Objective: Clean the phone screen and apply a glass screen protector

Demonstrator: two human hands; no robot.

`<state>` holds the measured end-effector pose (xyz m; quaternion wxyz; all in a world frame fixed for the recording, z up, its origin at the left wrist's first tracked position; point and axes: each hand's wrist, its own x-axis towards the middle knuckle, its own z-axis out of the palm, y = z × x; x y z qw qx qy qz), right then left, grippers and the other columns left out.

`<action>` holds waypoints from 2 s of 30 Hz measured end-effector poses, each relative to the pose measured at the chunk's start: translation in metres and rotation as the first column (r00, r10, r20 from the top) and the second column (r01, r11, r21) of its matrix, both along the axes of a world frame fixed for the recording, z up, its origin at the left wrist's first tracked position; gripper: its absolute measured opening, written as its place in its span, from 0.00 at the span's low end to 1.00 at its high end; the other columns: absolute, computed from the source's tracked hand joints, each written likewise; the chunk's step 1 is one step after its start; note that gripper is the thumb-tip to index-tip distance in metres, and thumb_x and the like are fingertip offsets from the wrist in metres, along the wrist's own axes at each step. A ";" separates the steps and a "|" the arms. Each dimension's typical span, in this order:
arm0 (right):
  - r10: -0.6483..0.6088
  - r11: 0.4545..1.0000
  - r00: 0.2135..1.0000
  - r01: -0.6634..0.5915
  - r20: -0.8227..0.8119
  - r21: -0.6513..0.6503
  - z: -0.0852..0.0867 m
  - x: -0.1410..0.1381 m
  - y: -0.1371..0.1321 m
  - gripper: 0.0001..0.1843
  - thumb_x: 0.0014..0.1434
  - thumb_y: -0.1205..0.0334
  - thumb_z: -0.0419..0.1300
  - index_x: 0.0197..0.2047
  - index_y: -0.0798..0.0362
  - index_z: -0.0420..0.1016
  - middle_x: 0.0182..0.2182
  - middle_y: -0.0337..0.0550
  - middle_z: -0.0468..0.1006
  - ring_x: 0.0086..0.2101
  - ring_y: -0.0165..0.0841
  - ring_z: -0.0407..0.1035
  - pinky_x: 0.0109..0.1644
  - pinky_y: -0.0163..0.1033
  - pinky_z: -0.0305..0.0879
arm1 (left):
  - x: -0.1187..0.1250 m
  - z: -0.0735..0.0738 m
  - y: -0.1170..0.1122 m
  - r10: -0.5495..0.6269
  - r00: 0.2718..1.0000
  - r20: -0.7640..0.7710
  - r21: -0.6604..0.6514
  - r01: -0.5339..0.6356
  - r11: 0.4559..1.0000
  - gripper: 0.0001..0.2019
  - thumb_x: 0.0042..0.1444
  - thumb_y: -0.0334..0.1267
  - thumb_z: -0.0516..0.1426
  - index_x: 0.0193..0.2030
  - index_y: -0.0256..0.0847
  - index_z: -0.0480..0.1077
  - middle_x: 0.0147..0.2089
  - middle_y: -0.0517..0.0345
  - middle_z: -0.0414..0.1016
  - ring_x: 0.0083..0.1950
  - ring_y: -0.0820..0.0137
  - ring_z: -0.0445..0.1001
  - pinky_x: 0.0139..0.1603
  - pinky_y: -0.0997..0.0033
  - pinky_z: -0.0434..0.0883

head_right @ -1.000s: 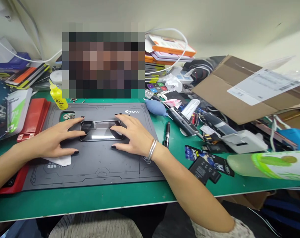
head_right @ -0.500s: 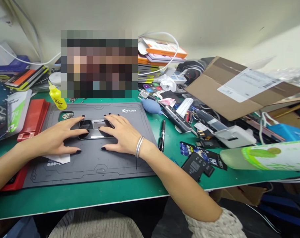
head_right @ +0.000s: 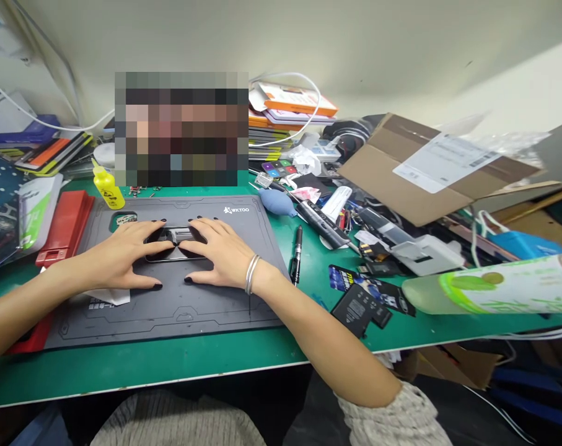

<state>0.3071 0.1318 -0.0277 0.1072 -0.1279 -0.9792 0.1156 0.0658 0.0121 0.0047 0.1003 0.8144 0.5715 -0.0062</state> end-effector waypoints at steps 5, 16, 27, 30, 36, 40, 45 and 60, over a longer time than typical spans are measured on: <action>-0.045 0.999 0.999 0.045 0.010 0.001 -0.001 0.001 -0.002 0.32 0.57 0.45 0.68 0.61 0.49 0.75 0.68 0.61 0.62 0.67 0.57 0.56 0.67 0.66 0.57 | 0.006 0.005 0.006 0.021 0.999 -0.038 -0.015 -0.021 1.000 0.36 0.56 0.56 0.64 0.70 0.47 0.64 0.76 0.34 0.51 0.73 0.37 0.55 0.68 0.34 0.57; -0.157 0.987 0.988 0.157 0.006 0.017 -0.003 0.003 0.005 0.35 0.57 0.43 0.68 0.62 0.51 0.74 0.67 0.63 0.63 0.66 0.58 0.57 0.67 0.64 0.58 | 0.014 0.010 0.021 0.067 0.994 -0.082 -0.010 -0.068 0.998 0.36 0.56 0.59 0.63 0.69 0.47 0.66 0.74 0.35 0.55 0.70 0.38 0.61 0.65 0.36 0.62; -0.179 0.983 0.983 0.180 0.033 -0.025 0.000 -0.001 0.004 0.36 0.56 0.42 0.68 0.63 0.52 0.73 0.67 0.62 0.63 0.66 0.57 0.57 0.67 0.62 0.59 | 0.002 0.013 0.020 0.089 0.991 -0.098 0.008 -0.088 0.996 0.36 0.57 0.62 0.60 0.67 0.46 0.67 0.73 0.35 0.56 0.69 0.40 0.62 0.65 0.40 0.64; -0.172 0.985 0.984 0.173 0.037 -0.025 -0.002 -0.002 0.004 0.37 0.57 0.42 0.67 0.64 0.51 0.72 0.67 0.62 0.62 0.66 0.57 0.57 0.67 0.63 0.58 | 0.005 0.009 0.022 0.075 0.992 -0.097 0.013 -0.075 0.997 0.36 0.57 0.62 0.61 0.68 0.46 0.67 0.73 0.35 0.56 0.70 0.40 0.60 0.65 0.39 0.62; -0.177 0.984 0.984 0.177 0.024 -0.008 -0.006 -0.004 0.004 0.38 0.56 0.40 0.67 0.65 0.49 0.71 0.67 0.61 0.63 0.66 0.58 0.57 0.67 0.65 0.58 | 0.011 0.005 0.025 0.077 0.993 -0.091 0.013 -0.076 0.997 0.38 0.56 0.61 0.62 0.69 0.45 0.66 0.74 0.35 0.55 0.72 0.40 0.57 0.68 0.39 0.60; -0.179 0.984 0.984 0.179 0.023 -0.004 -0.006 -0.003 0.003 0.39 0.56 0.40 0.67 0.65 0.51 0.71 0.67 0.62 0.63 0.66 0.58 0.58 0.67 0.65 0.58 | 0.013 0.004 0.026 0.075 0.995 -0.061 0.021 -0.074 0.997 0.37 0.56 0.60 0.62 0.69 0.44 0.65 0.75 0.36 0.54 0.72 0.39 0.57 0.68 0.38 0.59; -0.188 0.982 0.982 0.188 0.024 0.000 -0.005 -0.003 0.003 0.38 0.56 0.39 0.66 0.65 0.49 0.70 0.67 0.60 0.63 0.66 0.58 0.58 0.66 0.65 0.58 | 0.012 0.001 0.026 0.055 0.995 -0.077 0.043 -0.052 0.998 0.37 0.57 0.61 0.61 0.69 0.43 0.65 0.74 0.34 0.55 0.72 0.39 0.57 0.67 0.38 0.60; -0.218 0.976 0.976 0.218 0.016 -0.008 0.001 0.001 0.005 0.35 0.56 0.41 0.68 0.61 0.51 0.74 0.65 0.62 0.65 0.65 0.58 0.59 0.65 0.63 0.61 | 0.001 0.010 0.025 0.081 0.992 -0.093 0.046 -0.077 0.996 0.35 0.56 0.60 0.61 0.66 0.44 0.68 0.72 0.35 0.58 0.69 0.40 0.62 0.66 0.40 0.63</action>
